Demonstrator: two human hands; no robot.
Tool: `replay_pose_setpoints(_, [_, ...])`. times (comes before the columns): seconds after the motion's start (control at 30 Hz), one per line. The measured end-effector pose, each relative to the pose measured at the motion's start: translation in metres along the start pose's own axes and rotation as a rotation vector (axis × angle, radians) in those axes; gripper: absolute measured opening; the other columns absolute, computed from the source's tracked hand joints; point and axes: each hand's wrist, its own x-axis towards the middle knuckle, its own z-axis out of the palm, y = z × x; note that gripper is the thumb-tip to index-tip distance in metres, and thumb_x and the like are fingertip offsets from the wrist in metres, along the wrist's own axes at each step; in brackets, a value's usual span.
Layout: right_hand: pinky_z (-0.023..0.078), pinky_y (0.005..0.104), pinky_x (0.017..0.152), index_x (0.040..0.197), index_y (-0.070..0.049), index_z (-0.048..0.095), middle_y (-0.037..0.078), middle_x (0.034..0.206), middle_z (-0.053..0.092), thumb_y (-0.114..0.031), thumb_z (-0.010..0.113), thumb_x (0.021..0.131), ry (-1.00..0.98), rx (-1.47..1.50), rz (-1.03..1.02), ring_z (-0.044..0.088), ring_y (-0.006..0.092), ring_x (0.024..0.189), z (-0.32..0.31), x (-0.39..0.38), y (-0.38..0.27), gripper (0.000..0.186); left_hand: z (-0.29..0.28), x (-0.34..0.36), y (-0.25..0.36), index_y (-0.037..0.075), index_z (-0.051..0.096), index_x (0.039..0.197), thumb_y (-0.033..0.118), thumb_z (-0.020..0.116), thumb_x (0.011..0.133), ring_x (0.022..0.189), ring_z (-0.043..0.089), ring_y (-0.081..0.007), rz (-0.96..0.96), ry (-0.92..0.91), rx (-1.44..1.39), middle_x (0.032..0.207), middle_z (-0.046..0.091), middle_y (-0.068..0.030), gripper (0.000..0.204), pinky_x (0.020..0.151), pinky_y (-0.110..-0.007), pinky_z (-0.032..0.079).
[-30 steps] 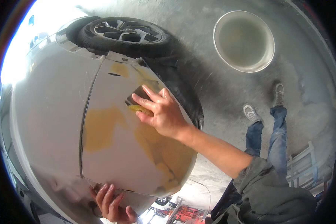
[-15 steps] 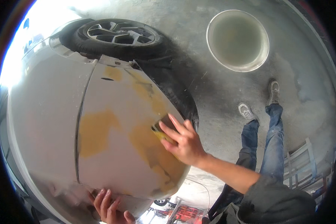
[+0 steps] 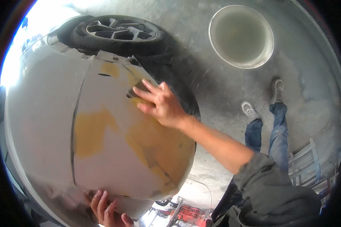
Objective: The person sands the front bumper of a white car using a yellow sanding block and water from a bucket. They repeatedly dip the sanding block into the water and rub it across the bumper surface to smooth the area.
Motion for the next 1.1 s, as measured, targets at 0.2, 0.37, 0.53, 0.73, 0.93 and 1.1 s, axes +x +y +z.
replay_pose_setpoints(0.2, [0.051, 0.0375, 0.092, 0.142, -0.017, 0.067, 0.018, 0.156, 0.053, -0.026, 0.083, 0.085, 0.043, 0.056, -0.071, 0.054, 0.0285, 0.096, -0.013, -0.144, -0.057, 0.06, -0.004, 0.002, 0.002, 0.002, 0.071, 0.101, 0.048, 0.063, 0.096, 0.117, 0.063, -0.0412, 0.038, 0.006, -0.064, 0.124, 0.068, -0.0225, 0.047, 0.111, -0.064, 0.039])
replay_pose_setpoints(0.37, [0.052, 0.0369, 0.09, 0.138, -0.02, 0.07, 0.019, 0.155, 0.053, -0.028, 0.081, 0.086, 0.048, 0.036, -0.17, 0.053, 0.0279, 0.094, 0.001, -0.025, -0.021, 0.054, 0.0, 0.0, -0.005, 0.003, 0.066, 0.096, 0.051, 0.049, 0.101, 0.125, 0.061, -0.0429, 0.029, 0.008, -0.011, 0.122, 0.071, -0.0193, 0.051, 0.117, -0.072, 0.03])
replay_pose_setpoints(0.53, [0.053, 0.0399, 0.093, 0.138, -0.019, 0.07, 0.018, 0.153, 0.055, -0.03, 0.079, 0.088, 0.028, 0.039, -0.077, 0.054, 0.0302, 0.095, 0.0, -0.11, -0.037, 0.052, 0.001, -0.009, -0.009, 0.003, 0.066, 0.095, 0.052, 0.05, 0.101, 0.125, 0.06, -0.0447, 0.017, 0.024, -0.032, 0.121, 0.071, -0.0219, 0.052, 0.116, -0.072, 0.031])
replay_pose_setpoints(0.73, [0.053, 0.0398, 0.096, 0.14, -0.024, 0.068, 0.015, 0.151, 0.057, -0.045, 0.07, 0.094, -0.002, -0.011, 0.14, 0.058, 0.032, 0.098, 0.0, -0.019, 0.011, 0.05, -0.001, -0.003, -0.002, 0.002, 0.072, 0.09, 0.045, 0.054, 0.095, 0.118, 0.065, -0.0419, 0.006, 0.067, -0.021, 0.112, 0.075, -0.0201, 0.047, 0.118, -0.069, 0.03])
replay_pose_setpoints(0.93, [0.053, 0.0409, 0.095, 0.136, -0.016, 0.071, 0.02, 0.153, 0.054, -0.029, 0.076, 0.089, 0.056, -0.065, 0.036, 0.058, 0.0331, 0.098, -0.008, -0.126, -0.042, 0.048, 0.012, 0.005, -0.004, 0.004, 0.076, 0.103, 0.041, 0.058, 0.093, 0.123, 0.065, -0.0412, 0.014, 0.071, -0.029, 0.119, 0.075, -0.0193, 0.043, 0.12, -0.067, 0.028])
replay_pose_setpoints(1.1, [0.053, 0.0385, 0.1, 0.135, -0.024, 0.072, 0.012, 0.152, 0.056, -0.034, 0.082, 0.083, -0.26, 0.07, 0.194, 0.058, 0.0284, 0.108, -0.085, -0.239, -0.044, 0.054, 0.012, 0.038, 0.04, 0.004, 0.068, 0.131, 0.039, 0.068, 0.089, 0.144, 0.048, -0.0367, 0.191, -0.276, 0.348, 0.144, 0.061, -0.0191, 0.055, 0.125, -0.065, 0.017])
